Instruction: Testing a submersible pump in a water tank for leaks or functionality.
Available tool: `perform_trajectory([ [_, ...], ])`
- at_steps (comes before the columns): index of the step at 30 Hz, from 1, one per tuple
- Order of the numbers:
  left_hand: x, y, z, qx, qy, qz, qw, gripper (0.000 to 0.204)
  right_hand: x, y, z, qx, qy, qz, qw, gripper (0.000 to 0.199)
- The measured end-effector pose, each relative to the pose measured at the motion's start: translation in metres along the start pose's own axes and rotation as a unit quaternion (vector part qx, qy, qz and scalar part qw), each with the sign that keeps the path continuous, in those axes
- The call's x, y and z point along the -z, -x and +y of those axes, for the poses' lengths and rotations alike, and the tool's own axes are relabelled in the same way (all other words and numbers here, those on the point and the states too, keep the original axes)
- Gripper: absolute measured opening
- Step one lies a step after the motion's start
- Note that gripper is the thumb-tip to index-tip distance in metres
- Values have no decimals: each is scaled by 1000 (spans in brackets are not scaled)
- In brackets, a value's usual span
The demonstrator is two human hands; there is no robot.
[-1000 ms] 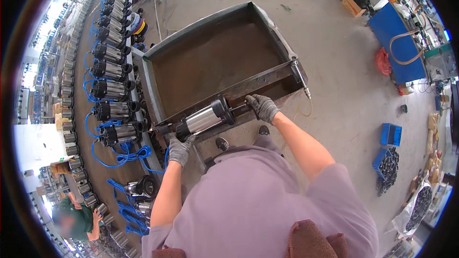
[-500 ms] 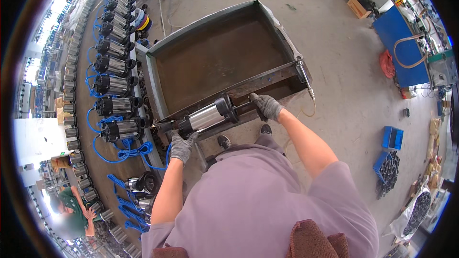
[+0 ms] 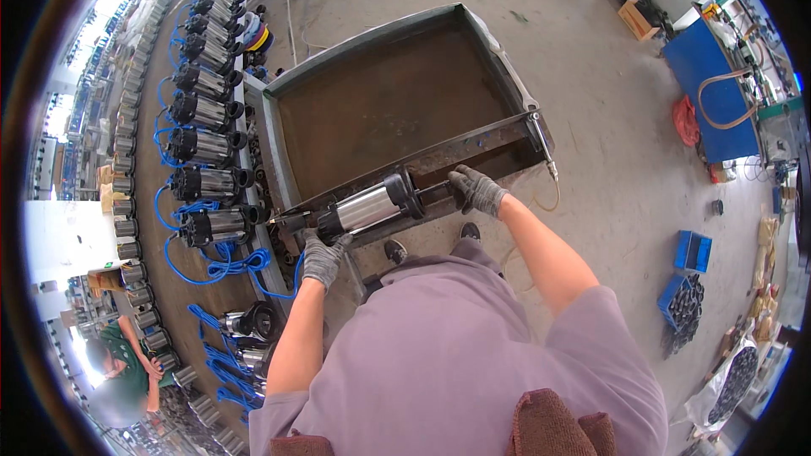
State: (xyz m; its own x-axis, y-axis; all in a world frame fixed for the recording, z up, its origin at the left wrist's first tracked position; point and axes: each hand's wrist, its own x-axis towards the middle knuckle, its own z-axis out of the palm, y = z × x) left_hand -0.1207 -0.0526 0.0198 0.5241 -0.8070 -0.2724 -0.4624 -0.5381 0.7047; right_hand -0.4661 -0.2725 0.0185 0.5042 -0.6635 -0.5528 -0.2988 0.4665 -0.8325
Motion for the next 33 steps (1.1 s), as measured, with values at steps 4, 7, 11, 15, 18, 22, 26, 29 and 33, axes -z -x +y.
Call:
perform_trajectory([
  [4,-1,-1,-6,-23,-22,11,999,65,2,-3,-3,-25,-15,-23,999,50],
  [7,-1,-3,-8,-18,-2,-5,1000,69,7,-3,-5,-74,53,-30,995,41],
  [11,-1,-1,2,1,-3,0,1000,70,4,0,3,57,-15,4,998,29],
  [15,3,6,15,-10,-31,10,999,71,-6,-11,9,69,-82,-24,994,25],
  [18,5,6,19,29,12,-10,999,86,-9,-16,6,93,-69,32,993,25],
  [22,4,3,17,15,0,-3,1000,83,1,-4,-1,54,-42,-34,997,24],
  [26,1,4,12,-7,50,-1,999,81,2,1,-8,5,-46,-37,998,25],
  [29,1,2,5,-2,17,2,1000,81,0,-1,-7,19,-7,-8,1000,27],
  [33,-1,-2,-1,-12,-9,-7,1000,72,0,-4,-3,97,-34,-36,994,29],
])
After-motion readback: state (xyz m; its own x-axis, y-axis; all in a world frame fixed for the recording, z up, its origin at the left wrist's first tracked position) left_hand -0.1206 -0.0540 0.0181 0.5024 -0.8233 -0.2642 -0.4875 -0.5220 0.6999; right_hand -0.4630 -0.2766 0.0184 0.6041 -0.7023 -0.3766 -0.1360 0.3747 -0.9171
